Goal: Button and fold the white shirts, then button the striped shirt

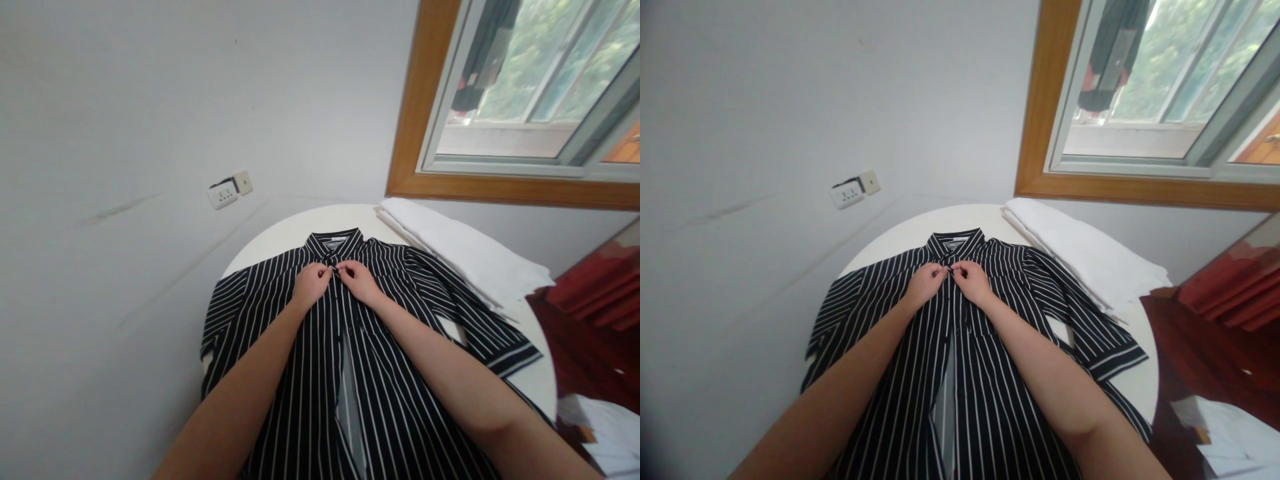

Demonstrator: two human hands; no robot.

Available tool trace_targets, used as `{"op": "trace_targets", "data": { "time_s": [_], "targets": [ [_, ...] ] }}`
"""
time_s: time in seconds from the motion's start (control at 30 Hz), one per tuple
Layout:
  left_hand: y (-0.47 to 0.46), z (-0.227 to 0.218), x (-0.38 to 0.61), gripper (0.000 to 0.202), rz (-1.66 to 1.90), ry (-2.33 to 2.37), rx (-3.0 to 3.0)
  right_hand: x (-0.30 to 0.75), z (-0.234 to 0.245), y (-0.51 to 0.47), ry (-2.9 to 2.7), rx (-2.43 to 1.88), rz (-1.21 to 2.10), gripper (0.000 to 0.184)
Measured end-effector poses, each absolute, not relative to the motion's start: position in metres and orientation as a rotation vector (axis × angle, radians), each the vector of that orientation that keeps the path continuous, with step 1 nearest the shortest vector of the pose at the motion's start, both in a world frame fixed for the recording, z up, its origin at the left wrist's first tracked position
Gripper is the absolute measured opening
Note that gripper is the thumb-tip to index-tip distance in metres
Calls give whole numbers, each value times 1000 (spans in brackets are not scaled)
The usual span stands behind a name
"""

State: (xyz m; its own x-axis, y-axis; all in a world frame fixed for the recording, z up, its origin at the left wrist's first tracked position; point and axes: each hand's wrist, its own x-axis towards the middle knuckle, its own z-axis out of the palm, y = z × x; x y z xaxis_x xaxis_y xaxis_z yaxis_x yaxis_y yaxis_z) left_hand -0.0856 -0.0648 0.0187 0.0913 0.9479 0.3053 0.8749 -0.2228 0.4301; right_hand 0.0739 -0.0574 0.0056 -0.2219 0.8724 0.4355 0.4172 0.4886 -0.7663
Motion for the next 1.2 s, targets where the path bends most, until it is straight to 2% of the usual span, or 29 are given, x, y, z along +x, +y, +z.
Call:
{"op": "trace_targets", "data": {
  "time_s": [0.43, 1.2],
  "targets": [
    [-64, 17, -85, 37, 576, 1974, 2220, 73, 2, -56, -1939, -1112, 546, 21],
    [-62, 16, -87, 36, 659, 1907, 2175, 75, 5, -57, -1963, -1133, 673, 20]
  ]
}}
